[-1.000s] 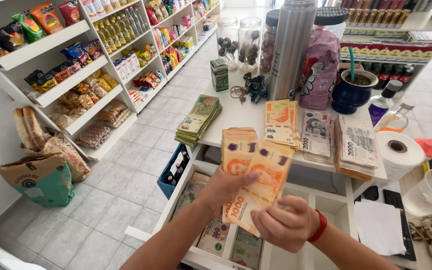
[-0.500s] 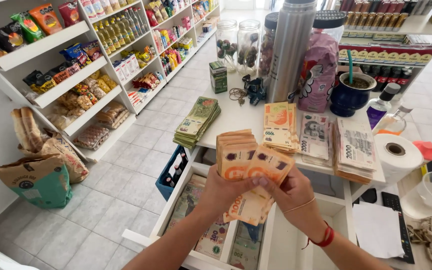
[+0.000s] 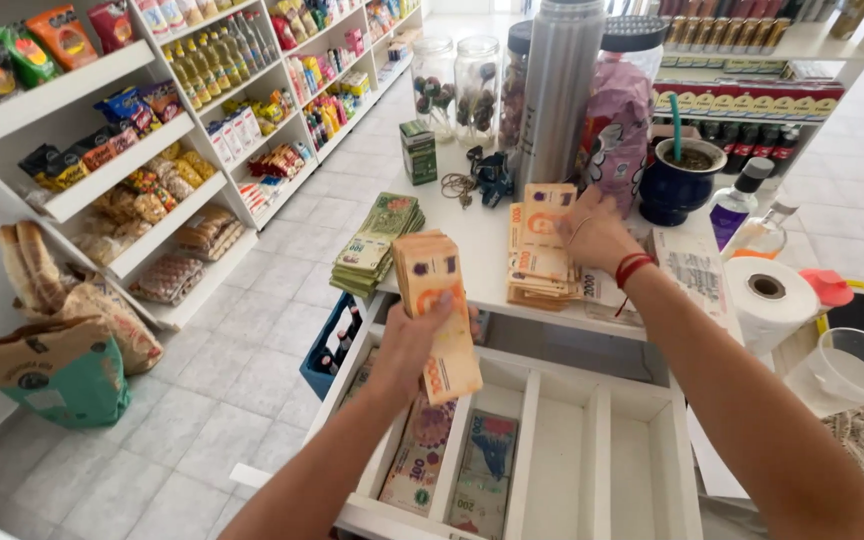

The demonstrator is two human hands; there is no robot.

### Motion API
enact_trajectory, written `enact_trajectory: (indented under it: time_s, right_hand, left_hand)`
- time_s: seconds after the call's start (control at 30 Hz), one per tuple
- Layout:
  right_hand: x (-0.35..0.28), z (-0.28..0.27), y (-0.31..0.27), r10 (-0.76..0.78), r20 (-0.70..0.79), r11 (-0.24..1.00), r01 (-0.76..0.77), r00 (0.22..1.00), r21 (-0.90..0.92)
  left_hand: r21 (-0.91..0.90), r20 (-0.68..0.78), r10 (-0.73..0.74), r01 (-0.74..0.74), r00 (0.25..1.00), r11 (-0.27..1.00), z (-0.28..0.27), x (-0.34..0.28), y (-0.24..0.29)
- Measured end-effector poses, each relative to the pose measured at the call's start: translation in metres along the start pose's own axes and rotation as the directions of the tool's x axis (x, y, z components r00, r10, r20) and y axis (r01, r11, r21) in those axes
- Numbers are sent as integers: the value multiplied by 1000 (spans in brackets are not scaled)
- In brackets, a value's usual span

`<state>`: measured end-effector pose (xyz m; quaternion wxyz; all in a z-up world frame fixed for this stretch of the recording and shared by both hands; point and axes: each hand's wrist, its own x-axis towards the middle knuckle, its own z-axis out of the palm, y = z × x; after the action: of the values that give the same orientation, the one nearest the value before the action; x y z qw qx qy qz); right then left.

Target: Counting and organizing stacks of Argentine Peso banknotes at a checkout counter and placing them into a cash drawer.

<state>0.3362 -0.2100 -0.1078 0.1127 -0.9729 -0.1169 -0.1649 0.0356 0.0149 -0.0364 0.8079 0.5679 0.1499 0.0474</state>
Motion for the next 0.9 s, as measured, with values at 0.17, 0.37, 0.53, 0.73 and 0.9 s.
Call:
enact_trajectory:
  time_s: [0.17, 0.37, 0.53, 0.73, 0.9]
  right_hand:
    - [-62, -71, -35, 11, 377, 910, -165, 926, 380]
    - [-79, -112, -71, 36, 457, 619, -379, 889, 688]
    - [-69, -97, -65, 15, 525, 654, -406, 851, 639]
    - [-129, -183, -69, 86, 404, 584, -375, 911, 720]
    - [-168, -240, -25, -216, 135, 763, 81, 967, 641]
  left_hand:
    - [-5, 97, -60, 61, 993, 998, 30, 70, 19]
    - [11, 268, -120, 121, 956, 993, 58, 134, 2]
    - [65, 327, -170, 157, 930, 985, 61, 136, -3]
    - [-51, 274, -66, 83, 959, 995, 46, 120, 12]
    - [-87, 309, 2, 26, 951, 996, 15, 43, 43]
